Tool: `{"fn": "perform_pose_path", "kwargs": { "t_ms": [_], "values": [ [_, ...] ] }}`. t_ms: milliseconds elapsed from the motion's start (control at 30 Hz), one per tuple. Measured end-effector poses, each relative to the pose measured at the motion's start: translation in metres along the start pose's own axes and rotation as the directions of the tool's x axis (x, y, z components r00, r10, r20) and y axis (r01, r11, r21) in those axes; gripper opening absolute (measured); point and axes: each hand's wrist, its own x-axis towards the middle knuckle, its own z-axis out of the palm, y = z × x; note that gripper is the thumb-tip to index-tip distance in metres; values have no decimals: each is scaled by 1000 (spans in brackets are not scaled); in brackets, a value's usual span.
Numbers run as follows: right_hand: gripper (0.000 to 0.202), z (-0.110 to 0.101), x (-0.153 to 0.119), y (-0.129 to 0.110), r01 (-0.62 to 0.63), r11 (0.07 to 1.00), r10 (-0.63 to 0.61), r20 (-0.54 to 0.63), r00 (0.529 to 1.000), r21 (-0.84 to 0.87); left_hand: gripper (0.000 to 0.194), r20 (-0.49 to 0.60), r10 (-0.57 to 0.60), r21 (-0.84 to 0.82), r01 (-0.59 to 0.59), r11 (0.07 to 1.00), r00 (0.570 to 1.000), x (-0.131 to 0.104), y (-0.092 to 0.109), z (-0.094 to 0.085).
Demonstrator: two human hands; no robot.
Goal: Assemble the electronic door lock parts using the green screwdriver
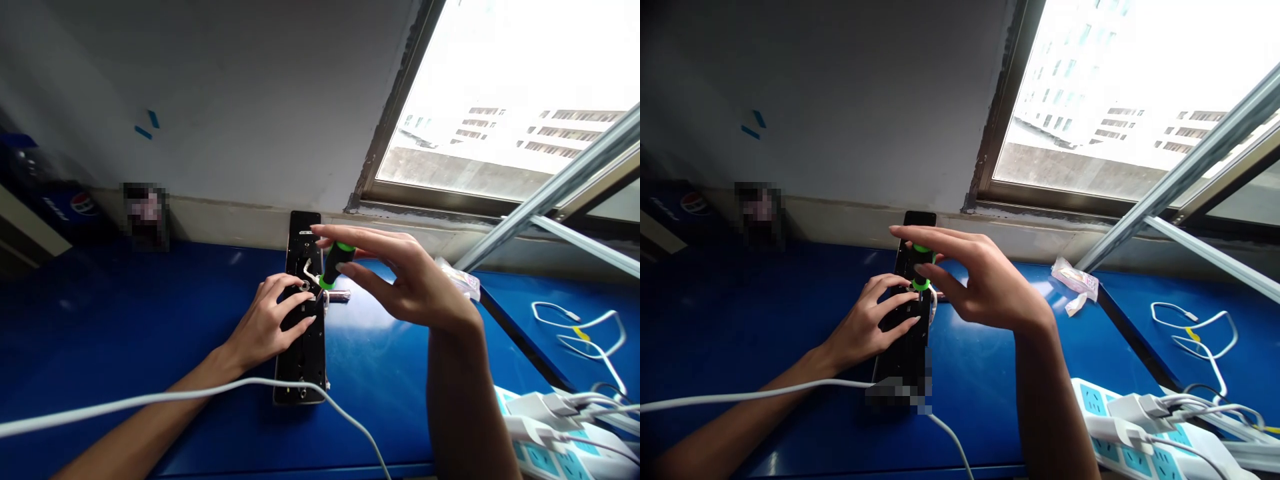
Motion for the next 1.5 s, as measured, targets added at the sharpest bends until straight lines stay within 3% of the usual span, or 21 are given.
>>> {"fn": "perform_pose_path", "kwargs": {
  "t_ms": [167, 267, 367, 467, 567, 667, 767, 867, 967, 1067, 1267, 1500],
  "values": [
    [30, 2, 1, 3, 38, 990, -49, -77, 996, -134, 30, -16, 4, 0, -4, 1000, 1000, -1, -1, 2],
    [34, 5, 3, 5, 14, 981, -40, -128, 991, -194, 30, -14, 0, -5, 0, 1000, 1000, 0, 0, 2],
    [42, 6, 2, 2, -21, 998, 18, -56, 998, -57, 29, -10, 6, -10, -6, 1000, 1000, 0, 0, 1],
    [44, 6, 1, 2, 30, 999, -29, -16, 999, 44, 29, -14, 8, -5, -8, 1000, 1000, 1, 1, 0],
    [30, 8, 3, 6, 98, 992, -105, -85, 991, -80, 26, -24, 3, -4, -3, 1000, 1000, 1, 0, 0],
    [33, 11, 5, 5, 79, 983, -100, -118, 988, -167, 25, -22, 1, -3, -1, 1000, 1000, 1, 1, 0],
    [34, 11, 5, -2, 25, 997, -30, -72, 997, -69, 28, -13, 8, 3, -8, 1000, 1000, 1, 1, 0],
    [37, 8, 3, -5, 55, 998, -54, -34, 998, 13, 27, -15, 12, 9, -12, 1000, 1000, 1, 2, 0],
    [26, 8, 4, 0, 115, 989, -123, -87, 989, -95, 27, -27, 8, 7, -8, 1000, 1000, 1, 2, 0],
    [28, 9, 4, 3, 100, 979, -123, -121, 985, -175, 28, -27, -1, -12, 1, 1000, 1000, 1, 2, 0],
    [48, 5, -1, -6, -2, 1000, 1, 27, 1000, 11, 27, -34, 11, -9, -11, 1000, 999, 1, 2, 1],
    [26, 6, 2, 3, 13, 990, -21, -55, 998, -141, 29, -36, 15, -19, -16, 1000, 999, -1, 0, 2]
  ]
}}
